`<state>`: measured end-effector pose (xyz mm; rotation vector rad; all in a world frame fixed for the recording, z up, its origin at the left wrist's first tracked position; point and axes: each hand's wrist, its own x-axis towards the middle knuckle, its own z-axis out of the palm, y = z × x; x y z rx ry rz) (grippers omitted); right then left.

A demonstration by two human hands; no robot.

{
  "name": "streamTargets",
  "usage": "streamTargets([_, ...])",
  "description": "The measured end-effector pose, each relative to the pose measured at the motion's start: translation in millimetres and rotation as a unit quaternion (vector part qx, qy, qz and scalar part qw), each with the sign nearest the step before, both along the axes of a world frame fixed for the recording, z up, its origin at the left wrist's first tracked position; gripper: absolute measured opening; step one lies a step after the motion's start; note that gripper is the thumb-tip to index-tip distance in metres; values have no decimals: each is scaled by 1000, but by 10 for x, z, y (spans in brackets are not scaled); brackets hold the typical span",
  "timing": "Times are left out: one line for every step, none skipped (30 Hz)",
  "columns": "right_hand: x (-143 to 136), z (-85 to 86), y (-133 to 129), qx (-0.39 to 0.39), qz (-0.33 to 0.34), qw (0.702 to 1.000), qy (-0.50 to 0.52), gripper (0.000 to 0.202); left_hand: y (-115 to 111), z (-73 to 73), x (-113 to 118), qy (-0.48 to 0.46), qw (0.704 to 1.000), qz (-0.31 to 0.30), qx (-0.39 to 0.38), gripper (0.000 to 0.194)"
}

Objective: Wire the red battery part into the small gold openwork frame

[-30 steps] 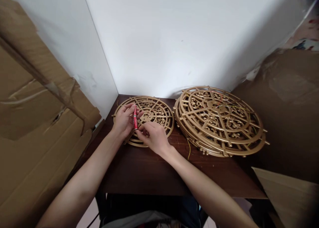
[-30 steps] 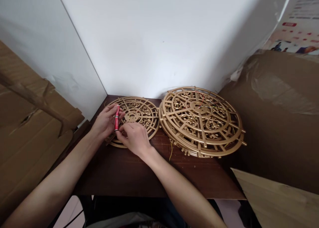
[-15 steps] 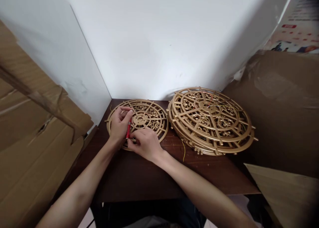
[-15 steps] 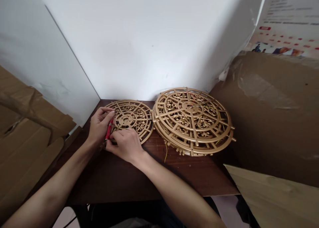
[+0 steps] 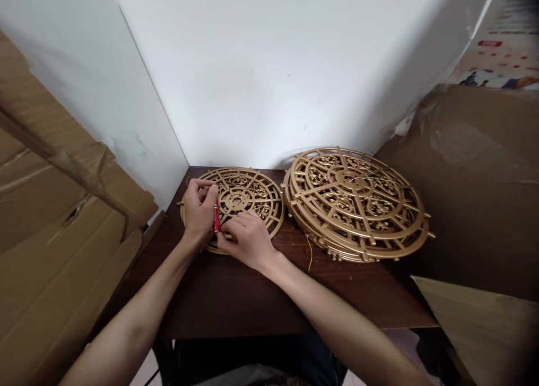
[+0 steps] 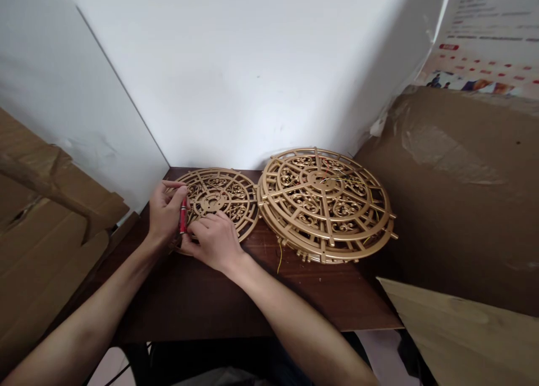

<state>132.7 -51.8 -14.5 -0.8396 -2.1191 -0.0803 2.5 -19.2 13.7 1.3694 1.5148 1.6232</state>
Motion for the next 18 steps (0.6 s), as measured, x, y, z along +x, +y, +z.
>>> streamTargets([31, 32, 18, 20, 18, 1000, -12, 24, 0, 7, -2, -21, 1000, -6, -6, 17])
streamTargets([66, 71, 36, 42, 54, 997, -35, 26, 0, 15, -6, -47, 999, -15, -12, 18])
streamTargets([103, 115, 52, 56, 82, 994, -46, 25, 0, 22, -11, -73, 997, -26, -16, 19])
streamTargets([140, 158, 64, 61, 89, 993, -38, 23, 0, 28, -17, -92, 995, -40, -16, 19])
streamTargets([173, 198, 73, 63, 78, 995, -8, 21, -2, 36, -21, -103, 993, -56, -11, 20])
streamTargets([201, 232, 78, 60, 66, 996, 23, 19, -8, 43, -23, -107, 991, -74, -1, 20])
streamTargets([224, 257, 80, 51, 44, 996, 58, 17, -16, 52, -23, -107, 990, -95, 13, 20])
streamTargets([240, 272, 81, 42, 22, 994, 94, 15, -27, 61, -20, -103, 987, -119, 26, 20])
streamTargets([251, 279, 83, 31, 3, 992, 124, 14, -41, 72, -14, -101, 984, -142, 38, 20])
streamTargets([258, 279, 86, 17, -10, 989, 147, 13, -57, 82, -6, -98, 980, -166, 46, 19])
streamTargets([261, 274, 91, 2, -18, 987, 162, 13, -73, 93, 2, -95, 976, -189, 49, 19])
streamTargets([262, 266, 97, -17, -23, 985, 169, 13, -87, 102, 9, -91, 972, -210, 49, 19])
streamTargets([262, 259, 103, -37, -27, 984, 173, 14, -100, 110, 14, -86, 968, -229, 46, 19])
streamTargets([261, 254, 109, -58, -31, 981, 180, 14, -110, 117, 18, -81, 965, -246, 41, 19])
streamTargets([261, 252, 113, -80, -33, 977, 193, 15, -116, 121, 18, -77, 962, -258, 34, 19])
streamTargets([261, 256, 115, -104, -31, 971, 213, 16, -119, 125, 16, -76, 961, -266, 29, 19])
streamTargets([262, 263, 114, -129, -25, 962, 238, 17, -119, 127, 11, -78, 959, -270, 27, 19])
streamTargets([265, 275, 112, -153, -15, 953, 263, 18, -115, 129, 4, -84, 959, -271, 28, 20])
